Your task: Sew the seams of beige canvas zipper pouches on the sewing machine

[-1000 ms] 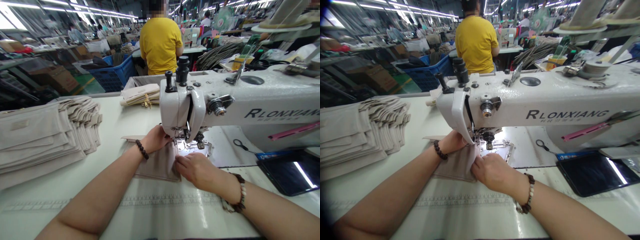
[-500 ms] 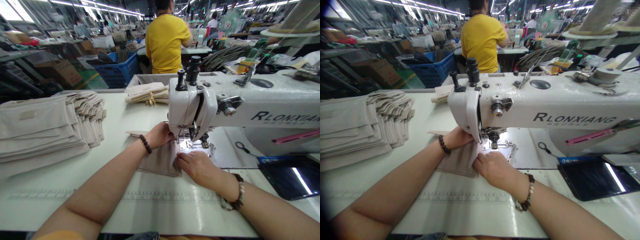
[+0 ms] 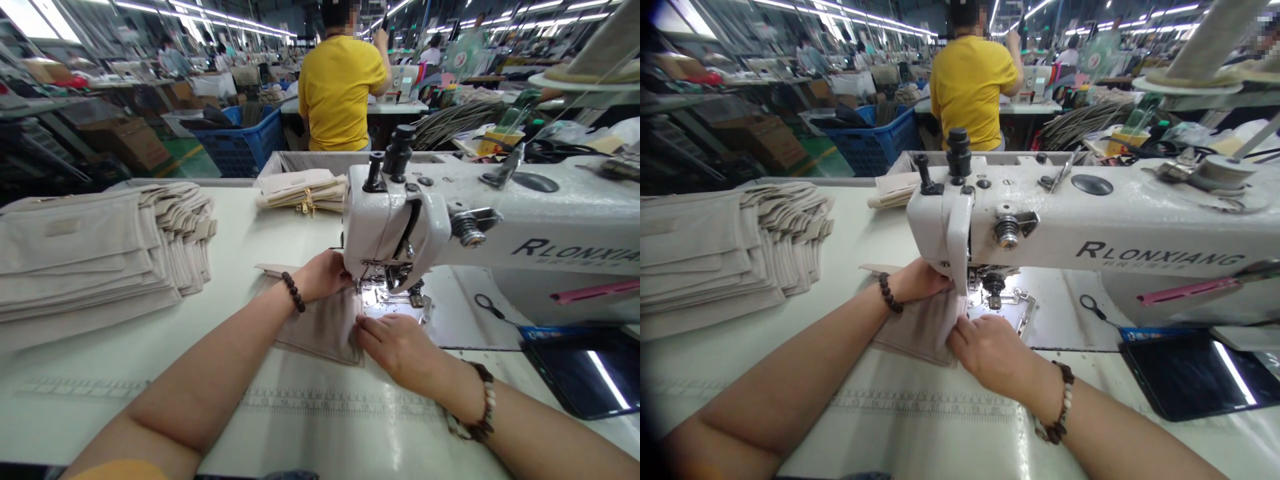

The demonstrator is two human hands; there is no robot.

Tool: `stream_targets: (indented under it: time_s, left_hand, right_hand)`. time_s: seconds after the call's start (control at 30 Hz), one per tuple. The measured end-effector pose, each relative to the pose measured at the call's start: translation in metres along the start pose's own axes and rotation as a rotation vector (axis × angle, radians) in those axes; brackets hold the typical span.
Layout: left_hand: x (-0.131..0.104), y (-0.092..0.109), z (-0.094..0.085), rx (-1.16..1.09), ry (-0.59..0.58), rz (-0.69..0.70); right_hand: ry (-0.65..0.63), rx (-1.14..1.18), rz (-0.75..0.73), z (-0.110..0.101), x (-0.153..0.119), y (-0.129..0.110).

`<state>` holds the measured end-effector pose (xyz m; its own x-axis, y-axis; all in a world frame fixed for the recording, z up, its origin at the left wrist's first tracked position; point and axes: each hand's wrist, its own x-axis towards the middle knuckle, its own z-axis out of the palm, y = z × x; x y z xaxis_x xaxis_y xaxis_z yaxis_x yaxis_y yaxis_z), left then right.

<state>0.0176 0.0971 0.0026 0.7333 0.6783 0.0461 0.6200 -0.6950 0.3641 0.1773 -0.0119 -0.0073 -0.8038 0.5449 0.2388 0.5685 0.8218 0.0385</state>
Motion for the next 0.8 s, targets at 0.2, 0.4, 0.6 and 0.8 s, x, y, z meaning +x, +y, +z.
stream_targets:
  time_s: [0.2, 0.4, 0.6, 0.8]
  left_hand:
    - [0.003, -0.006, 0.006, 0.022, 0.016, -0.024]
    - [0.008, -0.020, 0.015, 0.034, 0.056, -0.024]
    - [0.009, -0.024, 0.017, 0.014, 0.093, -0.024]
    - [0.010, -0.019, 0.012, -0.033, 0.096, -0.018]
  right_hand:
    - [-0.009, 0.011, 0.058, 0.002, 0.000, 0.004]
    - [-0.066, -0.004, 0.136, 0.005, 0.002, 0.011]
    - [-0.092, -0.010, 0.167, 0.010, 0.003, 0.016]
    - [-0.085, 0.037, 0.217, 0.004, 0.005, 0.017]
